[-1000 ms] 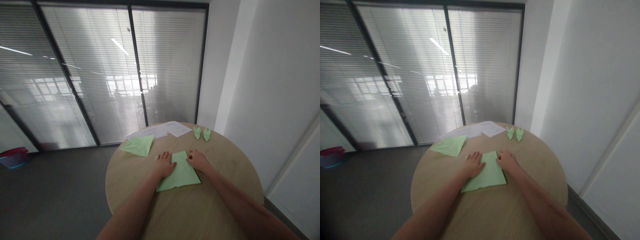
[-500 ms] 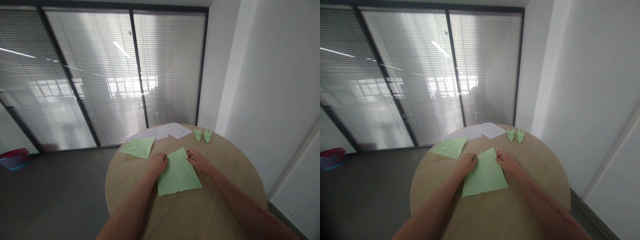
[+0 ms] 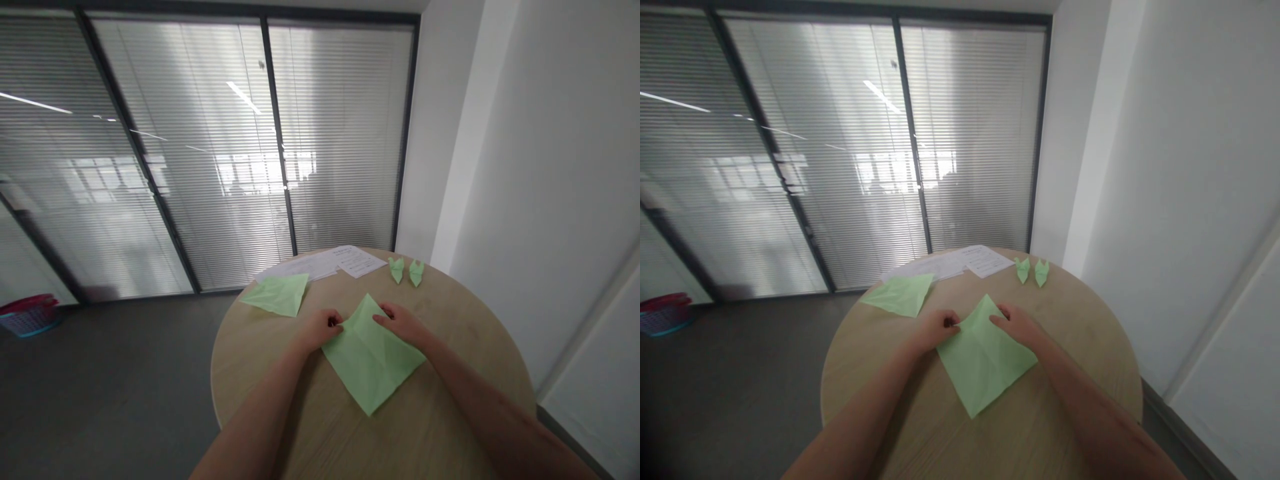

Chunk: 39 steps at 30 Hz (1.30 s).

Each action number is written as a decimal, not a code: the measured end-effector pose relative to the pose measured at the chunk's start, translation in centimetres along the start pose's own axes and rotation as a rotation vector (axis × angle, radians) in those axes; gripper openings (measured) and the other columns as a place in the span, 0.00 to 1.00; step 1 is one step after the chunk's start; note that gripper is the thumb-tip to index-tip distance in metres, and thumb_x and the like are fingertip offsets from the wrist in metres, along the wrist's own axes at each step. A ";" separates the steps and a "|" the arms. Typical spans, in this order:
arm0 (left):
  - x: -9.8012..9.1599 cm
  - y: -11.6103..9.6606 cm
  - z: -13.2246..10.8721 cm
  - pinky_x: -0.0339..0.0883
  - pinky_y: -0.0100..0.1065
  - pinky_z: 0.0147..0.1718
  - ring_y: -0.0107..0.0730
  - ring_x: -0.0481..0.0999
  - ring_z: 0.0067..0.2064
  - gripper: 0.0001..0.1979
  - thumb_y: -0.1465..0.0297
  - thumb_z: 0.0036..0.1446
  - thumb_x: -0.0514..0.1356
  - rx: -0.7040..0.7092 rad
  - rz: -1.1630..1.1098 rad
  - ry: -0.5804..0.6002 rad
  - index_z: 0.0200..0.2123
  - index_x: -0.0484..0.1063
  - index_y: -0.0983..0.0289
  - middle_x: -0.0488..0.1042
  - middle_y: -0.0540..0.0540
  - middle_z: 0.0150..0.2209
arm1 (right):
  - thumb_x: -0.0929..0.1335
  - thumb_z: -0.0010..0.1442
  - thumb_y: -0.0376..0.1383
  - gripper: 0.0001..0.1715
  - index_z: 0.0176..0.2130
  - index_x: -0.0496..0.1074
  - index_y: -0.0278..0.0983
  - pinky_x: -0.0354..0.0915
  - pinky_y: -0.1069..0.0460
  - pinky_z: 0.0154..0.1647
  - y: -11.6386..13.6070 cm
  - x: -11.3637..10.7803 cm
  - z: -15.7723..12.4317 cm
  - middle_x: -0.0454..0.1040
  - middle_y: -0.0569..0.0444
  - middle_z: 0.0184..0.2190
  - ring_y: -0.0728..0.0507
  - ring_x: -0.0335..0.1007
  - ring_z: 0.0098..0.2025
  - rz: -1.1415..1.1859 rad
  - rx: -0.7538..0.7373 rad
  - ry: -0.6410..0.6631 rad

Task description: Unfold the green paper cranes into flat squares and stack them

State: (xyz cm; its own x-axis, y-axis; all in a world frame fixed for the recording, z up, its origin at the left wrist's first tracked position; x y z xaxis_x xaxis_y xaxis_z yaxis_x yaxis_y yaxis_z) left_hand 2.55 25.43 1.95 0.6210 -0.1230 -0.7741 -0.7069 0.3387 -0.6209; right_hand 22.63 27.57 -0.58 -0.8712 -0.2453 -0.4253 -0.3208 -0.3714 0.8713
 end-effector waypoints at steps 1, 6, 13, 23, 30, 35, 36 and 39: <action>0.3 -0.2 0.0 0.61 0.29 0.32 0.30 0.71 0.32 0.03 0.74 0.51 0.62 0.017 -0.040 0.021 0.31 0.77 0.64 0.75 0.50 0.29 | 0.69 0.61 0.50 0.26 0.50 0.77 0.36 0.71 0.43 0.51 0.0 0.0 0.0 0.80 0.46 0.49 0.36 0.77 0.48 0.003 0.000 0.005; 0.7 0.0 0.1 0.60 0.29 0.31 0.29 0.68 0.31 0.05 0.69 0.51 0.63 0.023 -0.155 0.046 0.29 0.75 0.65 0.73 0.49 0.28 | 0.69 0.59 0.51 0.26 0.47 0.79 0.34 0.72 0.42 0.48 -0.8 0.2 -0.1 0.81 0.46 0.46 0.35 0.78 0.46 -0.004 0.075 0.066; 0.6 1.1 0.3 0.60 0.30 0.31 0.29 0.68 0.31 0.16 0.58 0.55 0.62 -0.050 -0.279 0.042 0.30 0.75 0.66 0.73 0.50 0.29 | 0.70 0.57 0.49 0.25 0.46 0.79 0.34 0.72 0.44 0.47 -1.2 0.5 -0.4 0.82 0.46 0.46 0.36 0.78 0.45 0.059 0.110 0.103; 1.1 0.0 -0.2 0.59 0.30 0.29 0.28 0.67 0.30 0.17 0.56 0.51 0.65 -0.033 -0.300 0.105 0.30 0.76 0.66 0.72 0.50 0.27 | 0.70 0.58 0.59 0.34 0.46 0.77 0.33 0.70 0.46 0.44 -0.2 0.7 -0.7 0.80 0.45 0.45 0.39 0.76 0.43 0.167 0.114 0.102; 1.5 -1.0 -0.7 0.58 0.29 0.29 0.28 0.66 0.30 0.19 0.54 0.51 0.65 -0.011 -0.330 0.163 0.29 0.75 0.66 0.71 0.50 0.27 | 0.69 0.57 0.63 0.34 0.36 0.75 0.34 0.66 0.51 0.35 -0.1 0.6 -0.7 0.78 0.50 0.33 0.44 0.71 0.34 0.188 0.115 0.047; 2.1 -1.1 -0.7 0.60 0.30 0.30 0.27 0.66 0.30 0.18 0.56 0.51 0.66 0.020 -0.388 0.201 0.30 0.75 0.66 0.72 0.50 0.28 | 0.70 0.56 0.59 0.29 0.32 0.72 0.35 0.61 0.52 0.31 -0.4 0.4 -0.8 0.74 0.53 0.29 0.46 0.67 0.30 0.152 0.143 0.014; 2.1 -1.2 -0.7 0.60 0.30 0.30 0.27 0.66 0.30 0.17 0.56 0.51 0.66 0.024 -0.383 0.206 0.30 0.75 0.66 0.72 0.50 0.27 | 0.70 0.56 0.58 0.28 0.32 0.72 0.34 0.61 0.52 0.31 -0.4 0.4 -0.9 0.74 0.53 0.29 0.46 0.66 0.30 0.148 0.154 0.015; 2.2 -1.5 -0.8 0.59 0.30 0.30 0.28 0.66 0.30 0.17 0.57 0.52 0.65 0.030 -0.341 0.211 0.29 0.75 0.67 0.72 0.50 0.28 | 0.69 0.57 0.56 0.27 0.33 0.73 0.34 0.62 0.52 0.32 -0.4 0.6 -0.9 0.74 0.54 0.29 0.45 0.67 0.30 0.136 0.156 0.030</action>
State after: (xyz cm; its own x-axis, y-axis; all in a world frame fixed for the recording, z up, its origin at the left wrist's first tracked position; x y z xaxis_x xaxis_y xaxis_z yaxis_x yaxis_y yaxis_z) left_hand 4.64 23.88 1.07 0.7330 -0.4211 -0.5342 -0.4601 0.2716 -0.8453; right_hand 22.56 26.76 -1.44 -0.8997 -0.3112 -0.3060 -0.2564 -0.1906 0.9476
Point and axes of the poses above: each hand's wrist, its own z-axis towards the middle knuckle, its own x-axis out of the palm, y = z × x, the point moved 10 cm from there along z, towards the middle knuckle
